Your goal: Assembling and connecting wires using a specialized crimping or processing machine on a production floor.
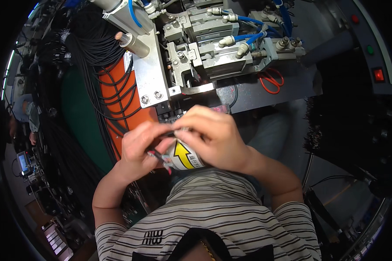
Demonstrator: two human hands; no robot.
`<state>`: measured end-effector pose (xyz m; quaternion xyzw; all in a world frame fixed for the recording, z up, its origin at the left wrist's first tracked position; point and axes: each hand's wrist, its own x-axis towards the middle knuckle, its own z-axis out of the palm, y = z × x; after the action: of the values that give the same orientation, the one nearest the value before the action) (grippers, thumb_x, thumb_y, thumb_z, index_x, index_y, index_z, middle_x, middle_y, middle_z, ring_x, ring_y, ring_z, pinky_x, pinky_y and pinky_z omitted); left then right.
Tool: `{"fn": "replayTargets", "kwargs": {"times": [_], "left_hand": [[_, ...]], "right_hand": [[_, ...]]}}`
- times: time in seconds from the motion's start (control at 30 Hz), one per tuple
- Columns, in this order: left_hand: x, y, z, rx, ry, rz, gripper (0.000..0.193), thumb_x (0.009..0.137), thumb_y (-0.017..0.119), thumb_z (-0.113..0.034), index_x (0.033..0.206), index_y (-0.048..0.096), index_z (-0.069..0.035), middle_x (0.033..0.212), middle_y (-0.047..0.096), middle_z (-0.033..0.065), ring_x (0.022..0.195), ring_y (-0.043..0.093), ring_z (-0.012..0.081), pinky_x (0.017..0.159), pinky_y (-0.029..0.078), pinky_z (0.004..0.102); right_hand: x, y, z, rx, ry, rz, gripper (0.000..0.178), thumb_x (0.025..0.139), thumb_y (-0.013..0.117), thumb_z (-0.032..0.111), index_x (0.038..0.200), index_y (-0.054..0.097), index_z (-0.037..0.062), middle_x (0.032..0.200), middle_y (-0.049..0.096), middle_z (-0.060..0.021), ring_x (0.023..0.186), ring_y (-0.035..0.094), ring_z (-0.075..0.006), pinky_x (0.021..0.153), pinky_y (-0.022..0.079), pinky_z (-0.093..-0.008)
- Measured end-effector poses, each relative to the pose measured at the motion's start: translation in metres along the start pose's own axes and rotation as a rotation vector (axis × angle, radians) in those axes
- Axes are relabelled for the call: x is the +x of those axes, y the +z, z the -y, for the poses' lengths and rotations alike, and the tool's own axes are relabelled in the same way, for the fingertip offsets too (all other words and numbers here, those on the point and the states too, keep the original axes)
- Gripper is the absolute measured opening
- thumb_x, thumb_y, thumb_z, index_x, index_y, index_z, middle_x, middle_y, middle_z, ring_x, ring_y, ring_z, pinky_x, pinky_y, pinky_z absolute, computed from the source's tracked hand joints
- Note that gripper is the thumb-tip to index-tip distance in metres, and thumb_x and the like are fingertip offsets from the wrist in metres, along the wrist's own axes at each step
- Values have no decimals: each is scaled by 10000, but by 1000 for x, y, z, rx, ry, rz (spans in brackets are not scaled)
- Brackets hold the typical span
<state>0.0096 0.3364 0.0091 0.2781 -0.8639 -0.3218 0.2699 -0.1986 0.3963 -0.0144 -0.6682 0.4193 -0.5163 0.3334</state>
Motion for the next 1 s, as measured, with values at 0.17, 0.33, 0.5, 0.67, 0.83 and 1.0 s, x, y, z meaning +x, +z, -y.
{"fn": "replayTargets", "kwargs": {"times": [0.17, 0.33, 0.5, 0.67, 0.83, 1.0], "left_hand": [[3, 2, -6, -68, -13, -35, 198, 842, 702, 29, 1025, 629, 9, 794, 636, 113, 639, 625, 214, 548, 483, 289], [7, 8, -5, -139, -30, -48, 200, 821, 713, 27, 1000, 624, 25, 749, 624, 122, 554, 600, 222, 478, 455, 306], [7, 11, -4, -202, -28, -45, 148, 843, 694, 30, 972, 623, 20, 736, 635, 117, 573, 613, 204, 505, 471, 294], [8, 14, -9, -47, 3, -66, 116, 850, 687, 27, 944, 619, 17, 714, 636, 112, 555, 618, 205, 500, 476, 291], [8, 7, -12, -84, -95, -37, 111, 845, 683, 28, 936, 621, 14, 686, 623, 107, 531, 608, 227, 483, 472, 298], [9, 10, -12, -1, -18, -61, 88, 848, 681, 13, 914, 623, 11, 673, 617, 102, 530, 605, 225, 485, 467, 303]], "right_hand": [[-4, -8, -6, 971, 644, 15, 296, 981, 559, 53, 1260, 567, -46, 975, 644, -93, 587, 584, -95, 513, 425, -179], [-3, -7, -17, 1418, 674, 93, 275, 1011, 509, 77, 1249, 574, -45, 958, 630, -95, 559, 555, -76, 465, 383, -172], [0, -4, -14, 1307, 661, 86, 224, 971, 574, 34, 1176, 607, -49, 960, 620, -77, 571, 554, -63, 462, 384, -166], [-3, 11, 1, 151, 270, -98, 249, 861, 672, -7, 1104, 634, -45, 1046, 616, -115, 744, 620, -105, 582, 469, -211], [-3, 33, 5, -535, -150, -216, 490, 784, 638, -86, 1268, 578, -39, 1111, 573, -157, 911, 613, -247, 777, 516, -328], [-4, 14, 4, 94, 212, -153, 248, 955, 562, 30, 1175, 631, -62, 1094, 597, -129, 859, 618, -169, 776, 506, -306]]}}
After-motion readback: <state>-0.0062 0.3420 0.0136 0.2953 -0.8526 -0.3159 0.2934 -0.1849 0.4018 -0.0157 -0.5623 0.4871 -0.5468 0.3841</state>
